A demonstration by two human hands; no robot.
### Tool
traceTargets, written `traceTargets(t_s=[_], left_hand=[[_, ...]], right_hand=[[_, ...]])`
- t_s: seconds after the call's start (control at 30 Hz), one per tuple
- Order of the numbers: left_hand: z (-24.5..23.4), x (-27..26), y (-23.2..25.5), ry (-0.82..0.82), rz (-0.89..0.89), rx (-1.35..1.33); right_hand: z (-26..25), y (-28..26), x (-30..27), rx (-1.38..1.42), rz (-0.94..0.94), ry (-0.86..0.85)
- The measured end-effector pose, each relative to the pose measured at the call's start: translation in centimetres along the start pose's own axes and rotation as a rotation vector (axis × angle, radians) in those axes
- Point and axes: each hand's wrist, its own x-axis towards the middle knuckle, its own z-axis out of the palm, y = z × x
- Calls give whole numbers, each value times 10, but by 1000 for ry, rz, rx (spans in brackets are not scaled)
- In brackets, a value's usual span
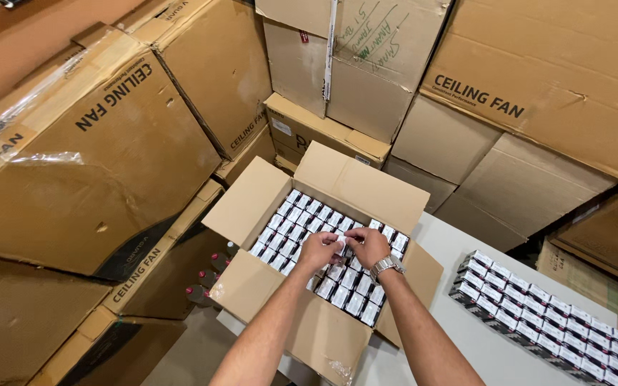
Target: The person repeatedly picks up small white boxes from a larger cardboard box and places them in neat rows on a white table. The action continues throughout the clip, building up a growing stack of boxes on the table.
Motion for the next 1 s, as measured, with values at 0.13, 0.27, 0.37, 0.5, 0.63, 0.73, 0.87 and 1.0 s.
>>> traceTargets(t_s=[0.13,0.27,0.37,0.5,0.63,0.73,0.87,1.0], left_hand=[[-5,-2,8,-49,-44,-8],[-5,3,4,-101,-133,23],[-4,8,4,-110,-161,93],[1,34,-23,-97,-118,420],[4,33,-23,-83,-99,616],[3,27,-17,-94,-61,704],[5,50,-32,-131,-24,722],[17,15,6,-31,154,689]], right_hand=[[14,15,14,-6,48,-18],[22,29,19,-78,76,-72],[28,44,24,-113,55,-93],[34,56,25,-187,-44,-97],[25,35,5,-307,-71,-66],[35,47,4,-314,-96,-41],[28,54,-10,-121,-83,98],[10,62,-47,141,-22,332]])
